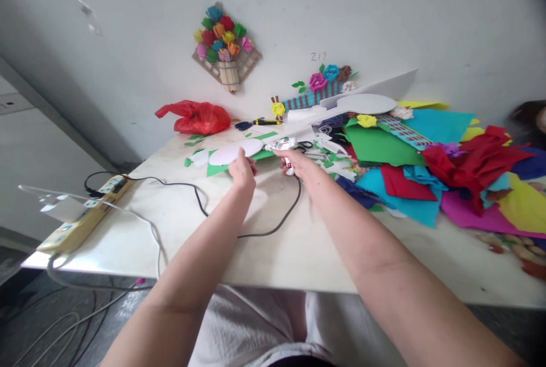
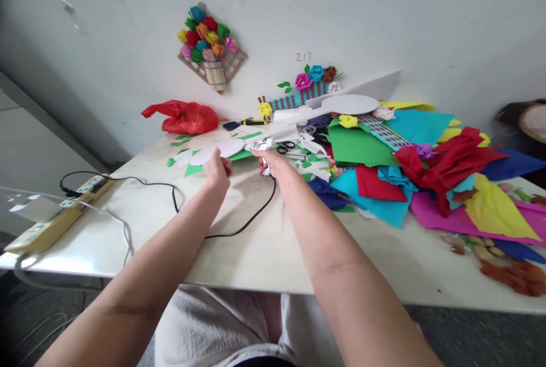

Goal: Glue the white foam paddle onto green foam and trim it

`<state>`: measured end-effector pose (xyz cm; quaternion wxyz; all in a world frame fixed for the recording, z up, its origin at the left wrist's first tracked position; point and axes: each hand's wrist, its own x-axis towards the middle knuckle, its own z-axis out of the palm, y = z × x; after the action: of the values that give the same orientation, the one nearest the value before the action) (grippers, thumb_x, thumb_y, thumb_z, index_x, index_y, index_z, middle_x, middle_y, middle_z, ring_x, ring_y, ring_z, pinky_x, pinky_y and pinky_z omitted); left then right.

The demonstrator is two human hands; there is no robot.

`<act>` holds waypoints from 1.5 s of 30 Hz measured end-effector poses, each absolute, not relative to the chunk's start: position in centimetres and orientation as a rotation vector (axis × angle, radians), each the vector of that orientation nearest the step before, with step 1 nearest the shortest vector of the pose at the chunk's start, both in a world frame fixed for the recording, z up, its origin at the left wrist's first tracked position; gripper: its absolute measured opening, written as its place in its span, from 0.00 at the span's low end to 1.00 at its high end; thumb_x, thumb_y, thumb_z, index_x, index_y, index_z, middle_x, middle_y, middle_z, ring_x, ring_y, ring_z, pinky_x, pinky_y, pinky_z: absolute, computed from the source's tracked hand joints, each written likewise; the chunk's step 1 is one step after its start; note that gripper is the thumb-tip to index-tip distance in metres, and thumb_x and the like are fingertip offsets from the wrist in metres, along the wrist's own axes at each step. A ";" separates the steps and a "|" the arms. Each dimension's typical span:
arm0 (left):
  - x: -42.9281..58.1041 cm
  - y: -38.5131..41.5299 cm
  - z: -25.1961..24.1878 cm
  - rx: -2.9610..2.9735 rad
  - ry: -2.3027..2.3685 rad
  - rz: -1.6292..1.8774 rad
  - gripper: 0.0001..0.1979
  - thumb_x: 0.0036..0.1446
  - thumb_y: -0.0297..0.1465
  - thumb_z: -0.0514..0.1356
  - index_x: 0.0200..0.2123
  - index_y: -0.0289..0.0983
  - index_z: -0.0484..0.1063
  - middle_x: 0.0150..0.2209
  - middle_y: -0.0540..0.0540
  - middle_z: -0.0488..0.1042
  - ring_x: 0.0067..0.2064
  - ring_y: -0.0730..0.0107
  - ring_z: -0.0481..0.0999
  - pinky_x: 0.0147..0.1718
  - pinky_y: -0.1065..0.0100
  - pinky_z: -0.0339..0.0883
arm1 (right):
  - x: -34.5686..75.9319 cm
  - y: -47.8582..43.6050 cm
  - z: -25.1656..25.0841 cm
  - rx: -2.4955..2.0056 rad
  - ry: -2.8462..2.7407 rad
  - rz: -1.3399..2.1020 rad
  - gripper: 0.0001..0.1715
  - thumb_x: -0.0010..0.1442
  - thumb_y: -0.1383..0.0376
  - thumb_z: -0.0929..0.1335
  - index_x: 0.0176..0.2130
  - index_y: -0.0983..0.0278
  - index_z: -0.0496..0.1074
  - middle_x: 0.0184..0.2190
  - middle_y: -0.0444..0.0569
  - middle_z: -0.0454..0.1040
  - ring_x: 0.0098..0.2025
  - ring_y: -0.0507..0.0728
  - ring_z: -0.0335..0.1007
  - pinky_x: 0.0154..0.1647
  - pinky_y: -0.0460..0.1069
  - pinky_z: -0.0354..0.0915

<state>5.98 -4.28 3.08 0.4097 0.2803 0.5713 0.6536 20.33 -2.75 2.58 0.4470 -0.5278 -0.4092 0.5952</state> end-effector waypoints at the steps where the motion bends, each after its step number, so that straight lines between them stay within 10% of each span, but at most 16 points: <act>1: 6.6 -4.5 3.0 0.609 1.365 1.535 0.21 0.58 0.45 0.50 0.22 0.35 0.66 0.14 0.52 0.58 0.15 0.74 0.61 0.16 0.73 0.56 | 20.3 -2.8 2.7 -1.297 -0.999 1.476 0.16 0.53 0.60 0.72 0.26 0.64 0.61 0.12 0.35 0.59 0.12 0.45 0.54 0.13 0.42 0.59; 8: 6.1 -4.2 2.5 0.137 0.985 1.580 0.29 0.55 0.50 0.55 0.52 0.36 0.61 0.40 0.38 0.71 0.41 0.58 0.76 0.34 0.62 0.74 | 20.5 -3.1 2.9 -1.260 -0.966 1.521 0.16 0.57 0.63 0.68 0.24 0.64 0.60 0.11 0.36 0.58 0.11 0.45 0.53 0.12 0.42 0.58; 16: 4.1 -3.2 2.3 0.039 0.843 1.725 0.10 0.61 0.26 0.52 0.45 0.38 0.66 0.43 0.44 0.73 0.48 0.68 0.74 0.46 0.60 0.71 | 20.7 -2.7 2.7 -1.264 -0.995 1.517 0.16 0.57 0.63 0.68 0.22 0.65 0.61 0.12 0.38 0.61 0.11 0.46 0.52 0.11 0.43 0.58; 33: 3.2 -2.4 1.9 0.163 0.814 1.761 0.07 0.60 0.32 0.57 0.40 0.37 0.70 0.36 0.46 0.77 0.39 0.72 0.77 0.40 0.70 0.74 | 21.0 -3.1 3.5 -1.159 -1.095 1.492 0.13 0.54 0.61 0.71 0.31 0.66 0.64 0.19 0.42 0.67 0.17 0.51 0.68 0.10 0.43 0.56; 45: 3.5 -2.6 1.8 0.185 0.748 1.719 0.09 0.61 0.30 0.54 0.44 0.36 0.69 0.39 0.42 0.77 0.46 0.68 0.76 0.46 0.64 0.71 | 20.5 -3.1 3.6 -1.284 -1.173 1.431 0.15 0.54 0.59 0.70 0.26 0.66 0.64 0.15 0.43 0.66 0.13 0.49 0.59 0.10 0.44 0.59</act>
<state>3.45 -2.55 1.84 0.5882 0.0795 0.3209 0.7381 20.46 -3.12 3.63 0.4303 -0.5145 -0.4703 0.5735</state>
